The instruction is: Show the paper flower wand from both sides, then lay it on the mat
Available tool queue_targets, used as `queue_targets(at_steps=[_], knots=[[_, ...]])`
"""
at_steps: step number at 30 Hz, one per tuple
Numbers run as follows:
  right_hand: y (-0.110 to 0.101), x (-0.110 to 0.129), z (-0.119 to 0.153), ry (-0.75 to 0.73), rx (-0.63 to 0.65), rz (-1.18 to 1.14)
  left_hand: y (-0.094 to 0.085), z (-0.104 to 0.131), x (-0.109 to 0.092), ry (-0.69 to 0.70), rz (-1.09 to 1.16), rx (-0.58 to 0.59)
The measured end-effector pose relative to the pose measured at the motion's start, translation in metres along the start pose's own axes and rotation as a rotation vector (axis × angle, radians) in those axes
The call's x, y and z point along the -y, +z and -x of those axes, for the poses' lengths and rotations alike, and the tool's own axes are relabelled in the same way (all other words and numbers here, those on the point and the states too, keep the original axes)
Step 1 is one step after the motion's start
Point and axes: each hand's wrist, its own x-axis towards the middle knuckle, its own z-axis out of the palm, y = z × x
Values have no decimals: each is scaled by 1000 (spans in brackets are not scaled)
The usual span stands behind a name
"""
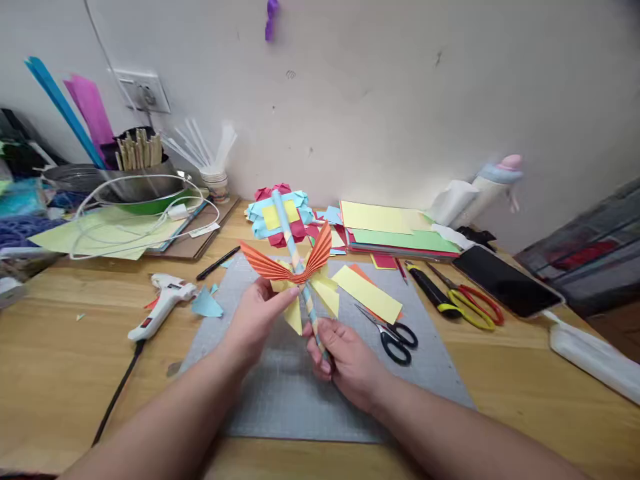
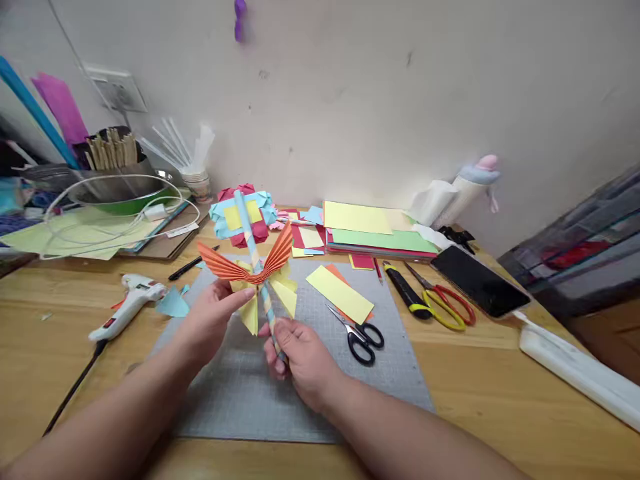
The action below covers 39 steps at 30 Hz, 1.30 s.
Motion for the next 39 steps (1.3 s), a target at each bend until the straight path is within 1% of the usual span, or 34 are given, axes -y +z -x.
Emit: queue_targets(at_steps=[4, 7, 13, 18, 24, 29, 35, 39], knots=[[-1, -1, 1, 3, -4, 27, 0, -2, -5, 10, 4, -4], [-2, -3, 1, 1, 5, 71, -1, -1, -6, -24, 1, -12], [-2, -5, 2, 4, 15, 166, 0, 3, -9, -27, 8, -62], [-1, -4, 2, -7, 12, 226, 2, 6, -12, -45, 47, -33], [-3, -5, 1, -5, 5, 211, 1, 4, -8, -39, 71, -56], [-3, -5, 2, -5, 14, 206, 3, 4, -11, -59, 54, -82], [-3, -5, 3, 1, 20, 255, 3, 5, -12, -13, 52, -101], [-4, -6, 2, 2, 33, 260, 2, 6, -12, -36, 52, -95]])
